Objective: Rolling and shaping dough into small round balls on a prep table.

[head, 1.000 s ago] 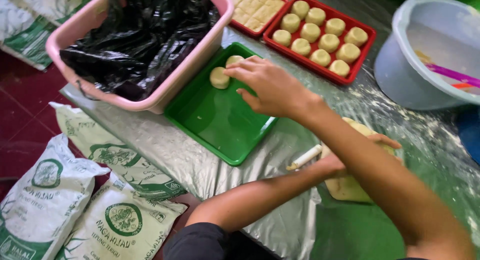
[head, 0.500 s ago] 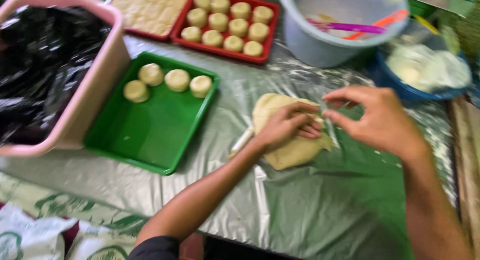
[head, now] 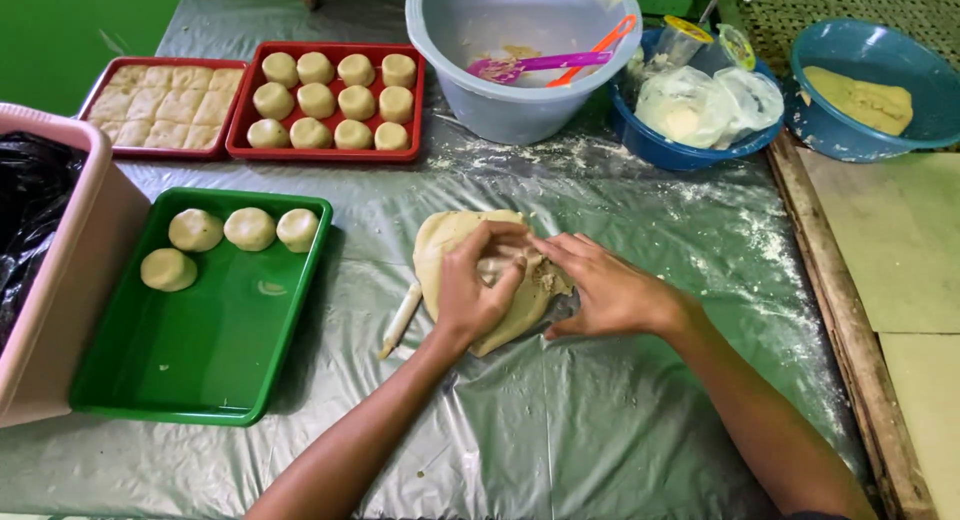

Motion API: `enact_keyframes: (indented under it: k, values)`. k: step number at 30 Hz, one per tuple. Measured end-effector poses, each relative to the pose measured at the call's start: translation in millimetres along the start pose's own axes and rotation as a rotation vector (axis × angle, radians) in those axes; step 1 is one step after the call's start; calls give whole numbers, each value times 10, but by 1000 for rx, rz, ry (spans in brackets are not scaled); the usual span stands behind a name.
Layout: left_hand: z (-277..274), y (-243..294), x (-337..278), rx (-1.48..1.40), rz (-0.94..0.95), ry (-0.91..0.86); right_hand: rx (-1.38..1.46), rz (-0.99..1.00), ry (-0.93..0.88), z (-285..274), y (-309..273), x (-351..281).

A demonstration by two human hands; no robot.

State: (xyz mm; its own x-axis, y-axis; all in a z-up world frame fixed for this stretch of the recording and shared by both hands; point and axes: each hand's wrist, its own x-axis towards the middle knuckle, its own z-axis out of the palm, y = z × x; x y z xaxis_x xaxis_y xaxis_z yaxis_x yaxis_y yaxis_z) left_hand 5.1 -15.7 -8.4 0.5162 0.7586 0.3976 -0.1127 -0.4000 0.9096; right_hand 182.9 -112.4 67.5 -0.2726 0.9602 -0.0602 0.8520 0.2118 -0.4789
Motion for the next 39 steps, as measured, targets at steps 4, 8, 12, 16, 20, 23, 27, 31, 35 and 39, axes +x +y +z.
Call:
enact_keyframes:
  k: [4,8,12,16,20,23,27,31,35,39]
  values:
    - [-21,19,12,99,66,-40,-31,12,32,90,108,41]
    - [-8,167,17,213,-14,-184,56,-4,45,53,65,-1]
    - [-67,583,49,368,72,-428,-32,-87,92,313,440,11]
    - [-81,540,66,488,165,-474,-20,-118,108,391,570,25]
    - [-59,381,61,567,206,-505,-3,-114,136,376,536,49]
    - [-42,268,57,631,205,-529,11,-118,150,311,450,72]
    - [-67,221,49,603,188,-534,52,-91,143,137,198,57]
    - [-52,127,42,588,177,-521,54,-116,138,9,15,57]
    - [-35,10,7,585,205,-479,19,-91,130,-20,9,38]
    - [-38,-5,1,585,231,-468,33,-56,129,-39,48,14]
